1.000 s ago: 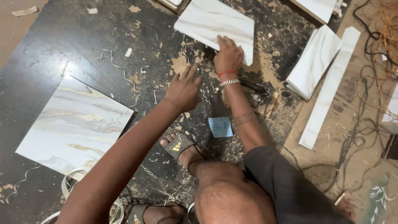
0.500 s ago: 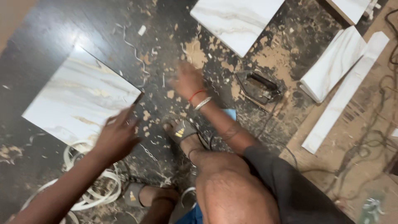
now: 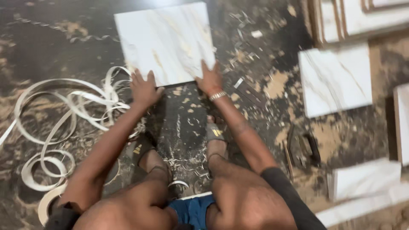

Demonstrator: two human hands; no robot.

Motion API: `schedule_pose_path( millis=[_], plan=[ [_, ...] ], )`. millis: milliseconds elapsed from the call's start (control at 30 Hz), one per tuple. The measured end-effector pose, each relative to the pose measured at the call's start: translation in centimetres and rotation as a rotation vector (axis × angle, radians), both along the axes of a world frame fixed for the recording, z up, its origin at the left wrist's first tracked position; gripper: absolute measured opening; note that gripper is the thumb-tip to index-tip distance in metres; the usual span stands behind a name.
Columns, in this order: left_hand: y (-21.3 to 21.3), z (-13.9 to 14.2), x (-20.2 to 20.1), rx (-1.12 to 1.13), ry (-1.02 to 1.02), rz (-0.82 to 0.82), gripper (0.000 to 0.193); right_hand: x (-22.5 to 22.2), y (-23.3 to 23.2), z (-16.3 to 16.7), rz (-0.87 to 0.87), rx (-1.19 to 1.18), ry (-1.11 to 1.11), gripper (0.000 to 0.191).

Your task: The person smooths a marble-patterned panel with a sanding block, then applies a white edge banding strip to the panel's edge using a handheld iron. The person presses the strip along the edge and smooths it by hand.

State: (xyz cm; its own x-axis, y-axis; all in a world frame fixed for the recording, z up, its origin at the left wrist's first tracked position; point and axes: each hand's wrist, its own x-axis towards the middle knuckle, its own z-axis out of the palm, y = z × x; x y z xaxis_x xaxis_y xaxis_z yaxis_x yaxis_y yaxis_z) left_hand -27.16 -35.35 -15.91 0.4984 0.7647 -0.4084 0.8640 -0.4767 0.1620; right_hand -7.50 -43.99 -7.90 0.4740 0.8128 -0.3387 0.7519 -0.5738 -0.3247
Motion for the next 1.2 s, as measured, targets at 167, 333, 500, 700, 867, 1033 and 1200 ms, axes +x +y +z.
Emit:
schedule_pose_path(
  millis=[167, 333, 500, 700, 867, 1033, 1200],
  plan=[
    [2.4, 0.8, -3.9, -0.085, 0.132, 0.165, 0.119, -1.5, 0.4, -0.1, 0.03, 0.127, -0.037, 0.083],
    [6.2, 1.4, -13.4, -0.006, 0.217, 0.115, 0.155, -1.4, 0.4, -1.3, 0.05, 0.177, 0.006, 0.092],
    [8.2, 0.9, -19.8, 0.192, 0.232, 0.082, 0.11, 0.3, -0.8, -3.9, 0.144, 0.403, -0.063, 0.031],
    [5.2, 0.2, -17.3, 0.315, -0.171, 0.079, 0.033, 2.9, -1.7, -5.9, 0.266, 0.428, -0.087, 0.007],
    [2.5, -1.0, -12.3, 0.218, -0.523, 0.21, 0.063, 9.3, -1.8, -3.4, -0.321, 0.279, -0.376, 0.022],
    [1.8, -1.2, -9.8, 0.419, -0.482, 0.141, 0.08, 10.0, -1.7, -1.8, -0.14, 0.544, -0.744, 0.057],
    [2.3, -0.4, -7.6, -0.028, -0.645, 0.485, 0.079, 1.4, 0.3, -4.7, 0.112, 0.479, -0.016, 0.09]
  ],
)
